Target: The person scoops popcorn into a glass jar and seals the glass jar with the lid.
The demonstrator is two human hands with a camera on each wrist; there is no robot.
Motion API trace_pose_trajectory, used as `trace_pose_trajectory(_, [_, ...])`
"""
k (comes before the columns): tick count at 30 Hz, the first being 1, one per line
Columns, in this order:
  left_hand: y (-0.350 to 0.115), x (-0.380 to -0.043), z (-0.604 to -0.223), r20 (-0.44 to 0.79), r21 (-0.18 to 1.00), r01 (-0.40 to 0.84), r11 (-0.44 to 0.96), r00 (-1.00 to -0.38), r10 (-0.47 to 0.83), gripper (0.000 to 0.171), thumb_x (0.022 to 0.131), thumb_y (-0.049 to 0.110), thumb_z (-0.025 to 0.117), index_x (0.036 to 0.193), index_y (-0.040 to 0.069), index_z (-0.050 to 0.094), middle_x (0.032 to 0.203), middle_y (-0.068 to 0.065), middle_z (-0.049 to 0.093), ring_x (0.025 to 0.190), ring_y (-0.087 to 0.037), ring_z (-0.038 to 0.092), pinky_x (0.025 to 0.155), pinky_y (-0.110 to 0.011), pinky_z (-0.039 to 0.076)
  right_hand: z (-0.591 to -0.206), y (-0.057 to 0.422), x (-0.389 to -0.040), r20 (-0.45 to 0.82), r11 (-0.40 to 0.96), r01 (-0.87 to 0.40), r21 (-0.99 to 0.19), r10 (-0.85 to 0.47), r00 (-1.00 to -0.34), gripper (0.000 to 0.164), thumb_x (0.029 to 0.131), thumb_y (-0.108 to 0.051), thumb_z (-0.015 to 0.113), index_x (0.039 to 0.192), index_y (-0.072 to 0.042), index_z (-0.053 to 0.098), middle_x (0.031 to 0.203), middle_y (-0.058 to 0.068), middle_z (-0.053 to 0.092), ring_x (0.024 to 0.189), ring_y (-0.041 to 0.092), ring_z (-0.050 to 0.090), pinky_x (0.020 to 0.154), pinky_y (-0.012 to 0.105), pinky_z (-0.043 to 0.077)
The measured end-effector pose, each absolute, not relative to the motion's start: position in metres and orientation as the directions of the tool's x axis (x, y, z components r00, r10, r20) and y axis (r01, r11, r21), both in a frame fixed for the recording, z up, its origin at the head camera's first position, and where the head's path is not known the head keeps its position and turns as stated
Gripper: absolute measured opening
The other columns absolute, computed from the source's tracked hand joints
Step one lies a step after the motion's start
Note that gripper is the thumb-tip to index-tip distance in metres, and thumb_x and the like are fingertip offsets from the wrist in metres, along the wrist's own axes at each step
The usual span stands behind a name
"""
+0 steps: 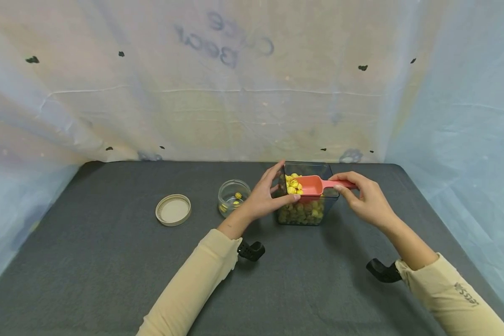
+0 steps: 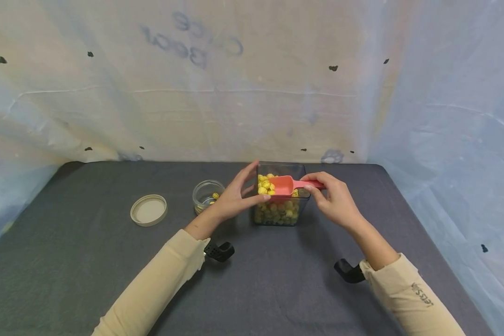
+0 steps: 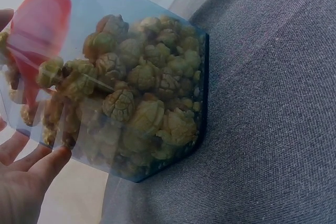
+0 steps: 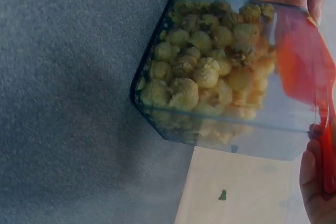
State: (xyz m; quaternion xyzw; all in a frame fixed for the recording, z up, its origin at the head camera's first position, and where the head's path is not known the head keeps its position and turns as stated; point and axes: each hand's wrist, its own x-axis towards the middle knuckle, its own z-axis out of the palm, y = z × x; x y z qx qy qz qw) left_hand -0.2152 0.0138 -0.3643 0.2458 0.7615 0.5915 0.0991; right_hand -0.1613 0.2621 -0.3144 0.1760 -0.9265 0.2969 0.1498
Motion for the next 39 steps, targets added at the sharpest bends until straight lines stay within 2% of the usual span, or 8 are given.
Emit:
trace_pose_trajectory(10, [0.014,-0.215,-0.365,0.143,0.950,0.258,0.175,-0.859,0.491,0.091,0.086,0.025,0.072,0.155,0.031,0.013,0.159,-0.004,0.014,0.145,-0.028,0.021,0.112,-0.044,0.033,-0.321,0.263,-0.160,0.458,0.747,-0.440,-0.498,-0.204,-0.865,0.018,0.094,-0.007,0.060,0.111,-0.002,0.066,0.097,0.011,0.067,0.078,-0.001,0.050,0.063,0.024,0.036])
trace_pose_trajectory(17, [0.014,-0.215,-0.365,0.150,0.953,0.259,0.156,-0.853,0.501,0.091,0.086,0.023,0.071,0.155,0.031,0.012,0.159,-0.006,0.012,0.146,-0.029,0.020,0.113,-0.045,0.032,-0.324,0.264,-0.160,0.459,0.738,-0.401,-0.543,-0.139,-0.877,0.020,0.095,-0.009,0.059,0.113,-0.002,0.066,0.103,0.014,0.067,0.083,-0.009,0.048,0.068,0.014,0.037])
trace_pose_trajectory(19, [0.014,-0.214,-0.364,0.149,0.954,0.257,0.154,-0.852,0.502,0.091,0.086,0.023,0.071,0.155,0.032,0.011,0.159,-0.005,0.012,0.146,-0.028,0.020,0.113,-0.045,0.031,-0.325,0.265,-0.159,0.455,0.735,-0.391,-0.554,-0.125,-0.882,0.021,0.095,-0.010,0.059,0.113,-0.002,0.066,0.102,0.014,0.067,0.081,-0.007,0.049,0.069,0.013,0.037])
trace_pose_trajectory(22, [0.014,-0.214,-0.365,0.152,0.955,0.258,0.149,-0.851,0.503,0.090,0.087,0.023,0.071,0.155,0.032,0.011,0.159,-0.005,0.012,0.146,-0.028,0.019,0.113,-0.045,0.031,-0.325,0.265,-0.159,0.455,0.729,-0.386,-0.565,-0.115,-0.883,0.020,0.095,-0.011,0.060,0.113,-0.004,0.066,0.097,0.013,0.066,0.066,0.001,0.046,0.060,0.017,0.036])
trace_pose_trajectory(26, [0.014,-0.214,-0.365,0.154,0.955,0.258,0.145,-0.851,0.502,0.090,0.087,0.023,0.070,0.154,0.033,0.012,0.159,-0.005,0.012,0.146,-0.029,0.019,0.113,-0.046,0.031,-0.325,0.267,-0.159,0.462,0.719,-0.392,-0.574,-0.111,-0.880,0.020,0.095,-0.011,0.060,0.113,-0.004,0.067,0.090,0.012,0.064,0.051,0.011,0.037,0.050,0.024,0.030])
trace_pose_trajectory(29, [0.014,-0.214,-0.365,0.148,0.957,0.250,0.144,-0.853,0.500,0.090,0.087,0.024,0.070,0.154,0.034,0.012,0.160,-0.004,0.011,0.146,-0.028,0.019,0.114,-0.046,0.031,-0.326,0.268,-0.159,0.467,0.716,-0.394,-0.576,-0.107,-0.878,0.020,0.095,-0.011,0.060,0.113,-0.004,0.066,0.091,0.012,0.065,0.053,0.010,0.038,0.051,0.023,0.031])
trace_pose_trajectory(35, [0.014,-0.215,-0.365,0.135,0.962,0.234,0.141,-0.857,0.498,0.089,0.087,0.024,0.070,0.154,0.035,0.013,0.159,-0.003,0.011,0.146,-0.028,0.019,0.114,-0.045,0.031,-0.326,0.269,-0.158,0.466,0.712,-0.384,-0.587,-0.091,-0.880,0.021,0.096,-0.012,0.059,0.114,-0.003,0.066,0.099,0.014,0.066,0.072,0.004,0.047,0.065,0.015,0.036])
trace_pose_trajectory(39, [0.014,-0.215,-0.366,0.137,0.961,0.235,0.142,-0.858,0.496,0.089,0.087,0.025,0.071,0.154,0.034,0.013,0.159,-0.003,0.011,0.146,-0.028,0.020,0.114,-0.045,0.031,-0.325,0.269,-0.158,0.469,0.706,-0.386,-0.594,-0.086,-0.879,0.021,0.096,-0.010,0.059,0.114,-0.002,0.066,0.100,0.015,0.066,0.072,0.003,0.046,0.064,0.014,0.035])
